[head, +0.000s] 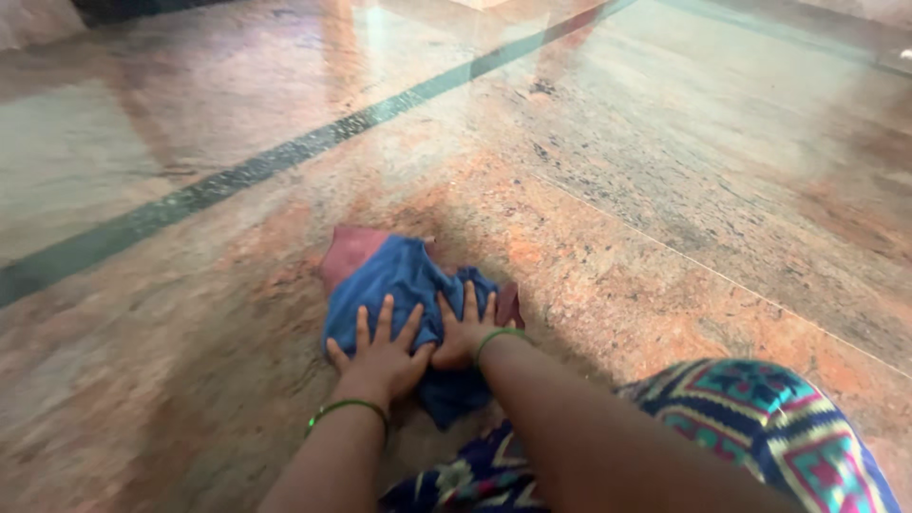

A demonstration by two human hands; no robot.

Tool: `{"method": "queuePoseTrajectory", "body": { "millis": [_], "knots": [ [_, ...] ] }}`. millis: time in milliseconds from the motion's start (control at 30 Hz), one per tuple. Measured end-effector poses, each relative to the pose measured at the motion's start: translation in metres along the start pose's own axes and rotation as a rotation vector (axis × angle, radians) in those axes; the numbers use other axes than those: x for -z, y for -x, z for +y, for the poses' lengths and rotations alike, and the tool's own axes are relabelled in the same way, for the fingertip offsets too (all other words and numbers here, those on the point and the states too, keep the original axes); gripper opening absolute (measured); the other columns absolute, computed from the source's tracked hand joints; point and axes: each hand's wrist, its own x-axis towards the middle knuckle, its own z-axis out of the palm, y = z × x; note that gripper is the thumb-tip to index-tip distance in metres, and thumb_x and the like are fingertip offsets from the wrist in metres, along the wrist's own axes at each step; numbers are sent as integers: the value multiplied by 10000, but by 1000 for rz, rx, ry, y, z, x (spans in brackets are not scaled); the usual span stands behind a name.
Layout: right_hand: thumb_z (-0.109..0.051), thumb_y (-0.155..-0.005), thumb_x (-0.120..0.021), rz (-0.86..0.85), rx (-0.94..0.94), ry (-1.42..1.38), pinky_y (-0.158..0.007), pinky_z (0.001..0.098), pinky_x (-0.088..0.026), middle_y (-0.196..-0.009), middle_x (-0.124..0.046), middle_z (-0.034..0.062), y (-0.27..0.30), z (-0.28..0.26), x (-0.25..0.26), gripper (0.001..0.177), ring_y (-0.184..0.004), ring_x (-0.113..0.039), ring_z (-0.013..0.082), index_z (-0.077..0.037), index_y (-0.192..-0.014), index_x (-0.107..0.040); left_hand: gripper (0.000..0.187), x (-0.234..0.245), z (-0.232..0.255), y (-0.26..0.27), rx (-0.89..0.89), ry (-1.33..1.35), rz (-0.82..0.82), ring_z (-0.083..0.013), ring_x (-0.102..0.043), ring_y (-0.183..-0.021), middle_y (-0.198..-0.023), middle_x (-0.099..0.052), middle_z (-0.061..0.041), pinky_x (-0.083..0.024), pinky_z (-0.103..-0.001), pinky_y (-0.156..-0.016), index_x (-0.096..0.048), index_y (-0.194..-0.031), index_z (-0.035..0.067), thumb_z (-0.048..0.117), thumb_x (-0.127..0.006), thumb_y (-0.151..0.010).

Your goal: The person wipes the floor by hand using a cloth, moving the cloth back and forth across the stone surface in various directions.

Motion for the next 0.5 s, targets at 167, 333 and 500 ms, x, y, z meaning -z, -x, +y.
{"method": "queuePoseTrajectory", "body": {
  "millis": [167,333,500],
  "knots": [
    [-606,-862,-552,-81,60,117,-1209,721,12,-1690,280,183,50,-22,-28,1065,-1547,227,514,-350,-1643,126,713,-14,-25,54,23,21,-62,-303,199,-1589,-1727,201,93,74,-771,-1164,-72,-1608,537,679,-348,-966],
    [-627,-877,-517,-175,118,252,-1247,638,32,-1659,268,296,78,-31,-44,1078,-1530,199,568,-290,-1642,164,723,-24,-45,94,55,36,-134,-296,218,-1589,-1728,213,85,86,-766,-1167,-89,-1614,526,685,-362,-964],
    [-578,-855,-512,-193,164,237,-1196,743,28,-1702,231,219,44,-19,-30,972,-1516,152,583,-471,-1647,42,439,-28,-54,81,24,49,399,-283,-443,-1432,-1451,-530,-17,-368,-689,-1114,-566,-1347,306,533,-415,-1003]
  ]
}}
